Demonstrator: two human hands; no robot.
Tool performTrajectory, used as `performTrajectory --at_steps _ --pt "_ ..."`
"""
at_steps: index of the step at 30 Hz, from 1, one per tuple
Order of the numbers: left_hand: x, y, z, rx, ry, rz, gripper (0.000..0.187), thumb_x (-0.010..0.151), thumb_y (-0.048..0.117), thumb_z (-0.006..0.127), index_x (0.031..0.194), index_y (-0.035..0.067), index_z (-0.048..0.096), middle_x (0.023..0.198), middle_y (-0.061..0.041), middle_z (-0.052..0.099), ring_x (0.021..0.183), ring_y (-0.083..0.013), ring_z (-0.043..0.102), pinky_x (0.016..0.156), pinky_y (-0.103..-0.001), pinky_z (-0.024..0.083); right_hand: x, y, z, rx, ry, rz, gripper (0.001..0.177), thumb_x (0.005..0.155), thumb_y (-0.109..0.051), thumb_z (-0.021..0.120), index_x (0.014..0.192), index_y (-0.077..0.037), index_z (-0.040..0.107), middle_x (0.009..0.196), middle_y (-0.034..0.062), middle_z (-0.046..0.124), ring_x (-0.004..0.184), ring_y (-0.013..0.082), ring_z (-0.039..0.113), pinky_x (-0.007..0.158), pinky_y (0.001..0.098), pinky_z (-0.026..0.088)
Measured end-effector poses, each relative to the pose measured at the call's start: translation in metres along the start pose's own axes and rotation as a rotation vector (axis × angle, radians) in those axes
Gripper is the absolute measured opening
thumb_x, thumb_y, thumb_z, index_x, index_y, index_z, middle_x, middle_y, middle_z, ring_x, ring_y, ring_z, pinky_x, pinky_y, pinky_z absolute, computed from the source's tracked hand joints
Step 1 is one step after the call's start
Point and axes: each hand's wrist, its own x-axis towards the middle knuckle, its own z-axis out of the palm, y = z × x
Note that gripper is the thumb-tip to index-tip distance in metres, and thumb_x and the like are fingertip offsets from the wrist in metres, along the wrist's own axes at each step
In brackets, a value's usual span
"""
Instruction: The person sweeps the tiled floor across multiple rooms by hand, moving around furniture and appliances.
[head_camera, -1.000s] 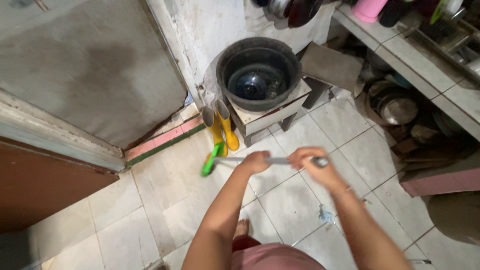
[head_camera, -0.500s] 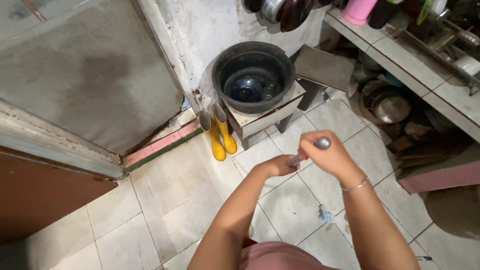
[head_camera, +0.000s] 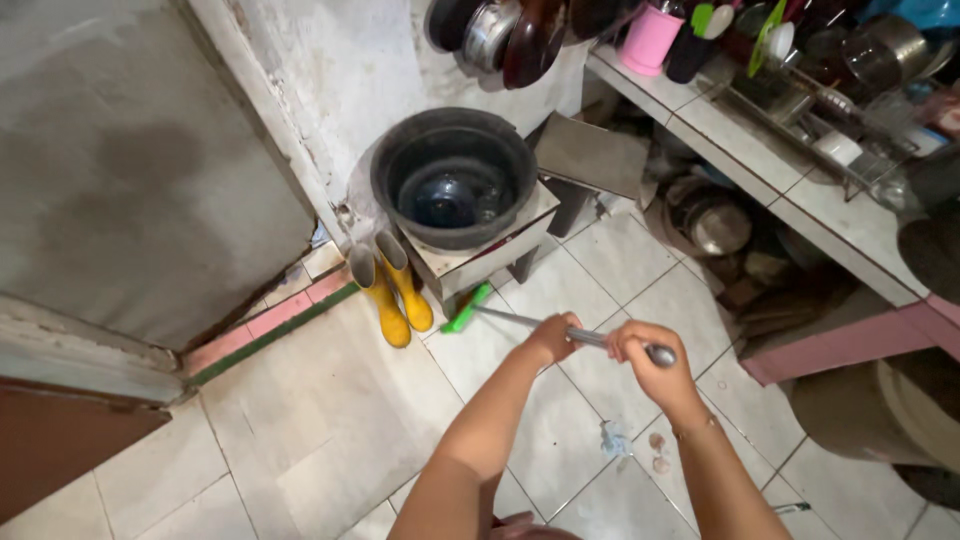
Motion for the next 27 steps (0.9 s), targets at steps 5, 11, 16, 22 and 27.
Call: performTrajectory --at_steps 5,11,16,22,27 --pt "-0.01 0.035 0.054 -0.241 -0.083 -0.02 0.019 0.09 0.024 0.074 0.099 0.012 0.063 0.089 -0.011 0.069 0.082 -0.0213 0.063 0.078 -0.035 0.053 0.002 -0.023 -0.036 -0.136 0.151 0.254 0.029 0.093 -0.004 0.053 0.067 0.003 0.063 0.069 0.0075 0.066 0.074 0.0148 0.067 0.072 0.0294 0.052" --pt "-0.037 0.118 0.038 -0.351 -0.304 0.139 0.026 0.099 0.032 0.066 0.111 0.008 0.067 0.094 -0.011 0.071 0.086 -0.0207 0.064 0.084 -0.036 0.052 0.018 -0.085 -0.044 -0.203 0.098 0.319 0.027 0.091 -0.006 0.053 0.068 0.003 0.064 0.065 0.0071 0.063 0.064 0.0152 0.058 0.062 0.0316 0.049" --pt "-0.049 0.128 0.013 -0.297 -0.235 0.079 0.029 0.097 0.029 0.064 0.115 0.007 0.07 0.1 -0.012 0.074 0.091 -0.0209 0.069 0.087 -0.036 0.054 0.028 -0.105 -0.023 0.095 -0.054 0.099 0.02 0.09 -0.01 0.047 0.074 0.0 0.053 0.067 0.0053 0.055 0.064 0.0148 0.051 0.063 0.0305 0.045" --pt "-0.041 0.09 -0.032 -0.069 -0.129 0.099 0.02 0.091 0.023 0.066 0.105 0.009 0.063 0.084 -0.018 0.068 0.078 -0.0316 0.066 0.076 -0.041 0.053 0.028 -0.059 -0.017 0.428 0.082 -0.053 0.011 0.079 -0.011 0.041 0.072 -0.003 0.045 0.063 0.0075 0.046 0.063 0.0202 0.047 0.063 0.0346 0.042" --pt "-0.027 0.036 -0.019 0.08 -0.144 -0.168 0.018 0.093 0.025 0.067 0.09 0.008 0.064 0.082 -0.017 0.068 0.077 -0.0324 0.066 0.074 -0.041 0.052 0.005 -0.003 -0.004 0.408 0.151 -0.016 0.022 0.087 -0.011 0.037 0.066 -0.004 0.041 0.062 0.0082 0.046 0.061 0.0192 0.045 0.062 0.035 0.043"
